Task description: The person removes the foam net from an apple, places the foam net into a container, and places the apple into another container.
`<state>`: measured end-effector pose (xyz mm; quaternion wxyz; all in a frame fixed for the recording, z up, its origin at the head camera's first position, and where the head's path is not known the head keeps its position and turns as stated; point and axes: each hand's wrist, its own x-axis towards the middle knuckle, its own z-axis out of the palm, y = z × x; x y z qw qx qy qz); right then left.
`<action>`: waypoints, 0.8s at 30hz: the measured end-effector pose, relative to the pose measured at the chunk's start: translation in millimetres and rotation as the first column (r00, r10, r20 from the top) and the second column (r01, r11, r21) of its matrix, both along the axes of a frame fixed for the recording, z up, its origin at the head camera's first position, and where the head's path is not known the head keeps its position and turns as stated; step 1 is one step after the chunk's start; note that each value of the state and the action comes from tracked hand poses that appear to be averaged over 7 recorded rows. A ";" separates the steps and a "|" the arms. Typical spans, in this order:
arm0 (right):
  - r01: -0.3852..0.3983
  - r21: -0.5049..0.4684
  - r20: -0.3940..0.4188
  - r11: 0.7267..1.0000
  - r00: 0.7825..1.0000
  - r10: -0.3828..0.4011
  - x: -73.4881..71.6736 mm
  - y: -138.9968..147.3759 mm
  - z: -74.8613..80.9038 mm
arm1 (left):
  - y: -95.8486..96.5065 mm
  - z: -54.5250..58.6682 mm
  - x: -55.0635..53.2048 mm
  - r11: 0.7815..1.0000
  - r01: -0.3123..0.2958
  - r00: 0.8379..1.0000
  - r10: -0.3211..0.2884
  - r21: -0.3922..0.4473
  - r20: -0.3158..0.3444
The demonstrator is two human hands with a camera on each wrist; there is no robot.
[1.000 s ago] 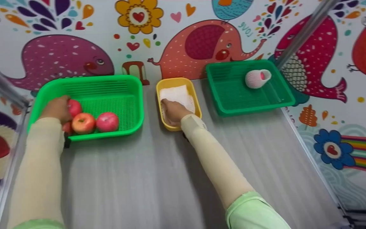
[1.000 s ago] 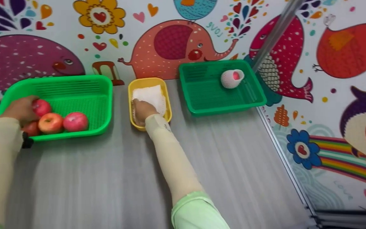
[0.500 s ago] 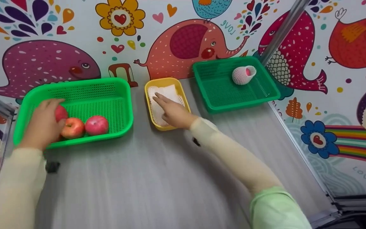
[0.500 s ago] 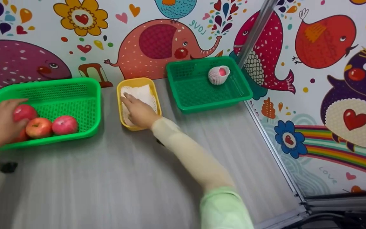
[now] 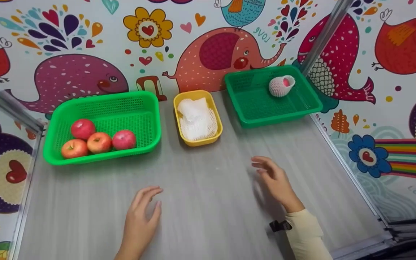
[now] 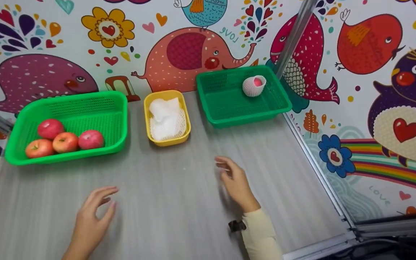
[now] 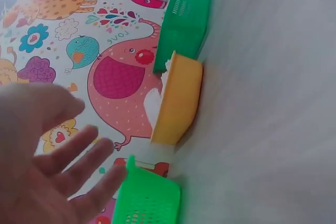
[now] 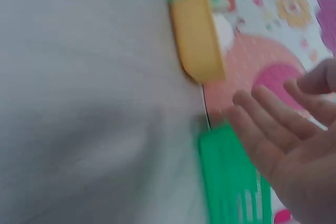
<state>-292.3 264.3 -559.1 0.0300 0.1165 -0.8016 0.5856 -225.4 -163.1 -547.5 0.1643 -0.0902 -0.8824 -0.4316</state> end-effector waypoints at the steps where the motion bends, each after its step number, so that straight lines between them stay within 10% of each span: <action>1: 0.028 0.013 0.000 1.000 1.000 -0.028 2.6 3.3 5.8 | 1.3 5.7 2.4 1.000 -0.021 1.000 0.022 -0.021 0.022; 10: 0.200 0.196 -0.177 0.960 0.970 -0.166 -23.0 40.7 86.0 | 2.3 45.5 8.9 0.996 -0.055 0.996 0.050 -0.067 -0.071; 18: 0.312 0.377 -0.306 0.872 0.931 -0.201 -150.3 88.8 120.4 | 2.4 41.4 14.9 0.994 -0.076 0.996 0.071 -0.079 -0.058; 24: 0.230 0.694 -0.145 0.682 0.973 -0.180 -230.4 138.8 119.3 | -3.6 25.5 38.4 0.987 -0.154 0.986 0.150 -0.047 -0.070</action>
